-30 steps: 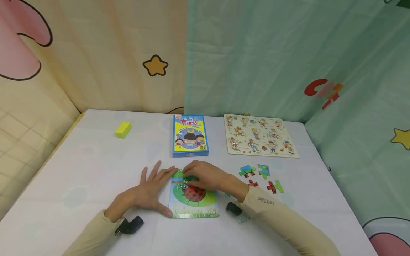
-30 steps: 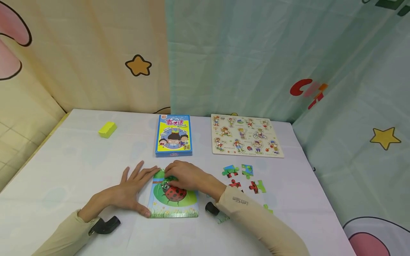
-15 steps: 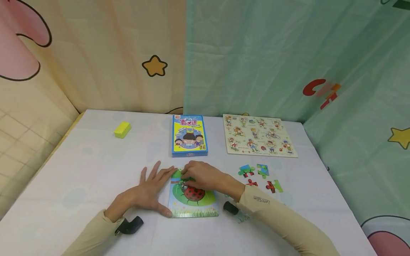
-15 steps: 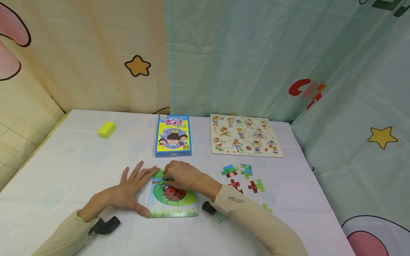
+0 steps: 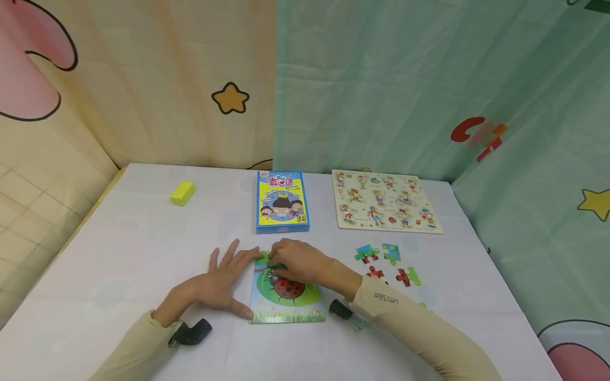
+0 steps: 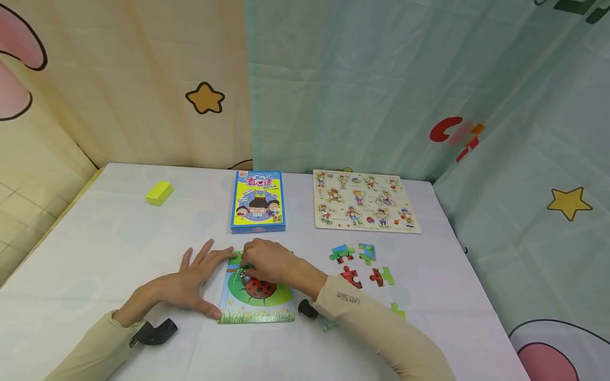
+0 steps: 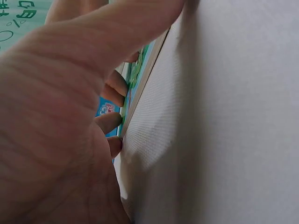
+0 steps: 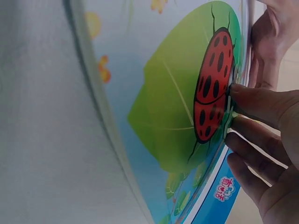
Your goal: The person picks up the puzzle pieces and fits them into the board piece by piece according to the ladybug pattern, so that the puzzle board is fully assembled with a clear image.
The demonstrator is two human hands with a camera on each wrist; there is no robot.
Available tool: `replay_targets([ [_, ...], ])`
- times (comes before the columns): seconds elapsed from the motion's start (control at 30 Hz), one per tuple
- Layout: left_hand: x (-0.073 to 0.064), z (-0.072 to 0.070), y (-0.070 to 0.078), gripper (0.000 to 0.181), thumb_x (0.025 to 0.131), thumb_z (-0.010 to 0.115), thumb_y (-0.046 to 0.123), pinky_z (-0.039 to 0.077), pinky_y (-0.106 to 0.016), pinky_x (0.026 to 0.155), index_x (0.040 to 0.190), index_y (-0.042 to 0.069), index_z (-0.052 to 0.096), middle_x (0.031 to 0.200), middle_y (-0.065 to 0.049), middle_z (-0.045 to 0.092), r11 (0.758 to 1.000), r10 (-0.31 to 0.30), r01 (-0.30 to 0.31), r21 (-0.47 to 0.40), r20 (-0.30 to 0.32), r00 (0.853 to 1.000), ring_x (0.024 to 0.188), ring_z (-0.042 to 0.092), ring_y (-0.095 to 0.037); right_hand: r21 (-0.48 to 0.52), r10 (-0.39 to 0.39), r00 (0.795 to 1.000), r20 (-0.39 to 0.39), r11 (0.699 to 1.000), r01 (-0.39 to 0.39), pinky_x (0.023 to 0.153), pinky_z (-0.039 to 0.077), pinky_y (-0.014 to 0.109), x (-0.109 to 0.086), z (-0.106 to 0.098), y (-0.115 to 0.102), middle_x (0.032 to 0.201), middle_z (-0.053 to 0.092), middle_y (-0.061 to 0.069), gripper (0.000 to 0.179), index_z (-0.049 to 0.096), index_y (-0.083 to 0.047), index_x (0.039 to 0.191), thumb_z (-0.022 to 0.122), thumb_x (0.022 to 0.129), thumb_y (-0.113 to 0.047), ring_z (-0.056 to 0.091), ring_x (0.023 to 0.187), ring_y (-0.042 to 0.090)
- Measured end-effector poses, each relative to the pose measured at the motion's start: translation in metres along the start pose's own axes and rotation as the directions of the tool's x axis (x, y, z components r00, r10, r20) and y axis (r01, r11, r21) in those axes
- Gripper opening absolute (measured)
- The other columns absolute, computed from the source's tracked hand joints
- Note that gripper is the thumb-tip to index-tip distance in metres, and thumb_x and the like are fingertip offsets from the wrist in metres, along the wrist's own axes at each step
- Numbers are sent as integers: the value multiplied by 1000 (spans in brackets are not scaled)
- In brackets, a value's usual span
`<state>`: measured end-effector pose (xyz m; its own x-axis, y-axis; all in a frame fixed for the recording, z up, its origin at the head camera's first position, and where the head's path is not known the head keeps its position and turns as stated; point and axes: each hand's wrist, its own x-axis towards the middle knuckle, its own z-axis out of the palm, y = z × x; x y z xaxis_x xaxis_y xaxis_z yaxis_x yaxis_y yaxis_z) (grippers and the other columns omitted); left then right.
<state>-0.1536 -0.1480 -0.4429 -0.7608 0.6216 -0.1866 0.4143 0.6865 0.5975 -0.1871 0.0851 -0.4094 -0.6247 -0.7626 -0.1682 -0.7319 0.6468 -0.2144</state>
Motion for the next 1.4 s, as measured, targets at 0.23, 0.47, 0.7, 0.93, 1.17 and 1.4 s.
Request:
replay_targets([
  [0.23,-1,0,0,115,65,86,62,-9,-82,106,154,17,29,165,-14,20,999,25,-25,20,-10,1000,149,-9,-52,114,1,1000,15,993,-3,106,47,27,-5,0,7,133,64,-1,31,71,-15,127,68,97,-25,58,125,14],
  [0.47,-1,-1,1,111,66,85,62,-8,-82,106,153,18,32,166,-15,18,999,37,-37,28,-5,999,150,-9,-53,225,-12,1000,-24,974,17,108,46,28,-14,-1,17,137,64,0,33,69,-14,129,67,97,-23,57,129,14],
  [0.7,0,0,0,112,66,85,64,-8,-81,107,154,21,31,167,-13,17,999,10,-11,52,10,1000,150,-9,-51,312,33,993,-114,950,4,109,47,36,-34,-4,26,134,66,1,36,68,-11,130,69,96,-25,58,129,16],
  [0.93,-2,0,0,113,65,84,65,-8,-82,106,154,19,32,166,-14,17,998,22,-22,52,-3,1000,150,-9,-53,376,85,967,-240,927,12,108,48,42,-66,-8,40,131,67,3,37,69,-9,127,73,93,-24,59,128,20],
  [1.17,-3,1,-1,115,65,85,63,-11,-81,107,155,17,31,167,-13,15,999,24,-24,39,-2,1000,150,-12,-51,377,130,933,-337,926,7,104,50,45,-97,-7,65,130,68,4,38,69,-7,126,75,91,-22,61,125,24],
  [1.4,-2,0,1,115,66,84,64,-11,-80,107,156,17,30,167,-13,14,998,18,-18,54,6,1000,150,-12,-51,376,178,928,-328,926,-45,106,47,51,-120,-11,87,133,66,7,42,68,-7,127,78,89,-21,59,128,29],
])
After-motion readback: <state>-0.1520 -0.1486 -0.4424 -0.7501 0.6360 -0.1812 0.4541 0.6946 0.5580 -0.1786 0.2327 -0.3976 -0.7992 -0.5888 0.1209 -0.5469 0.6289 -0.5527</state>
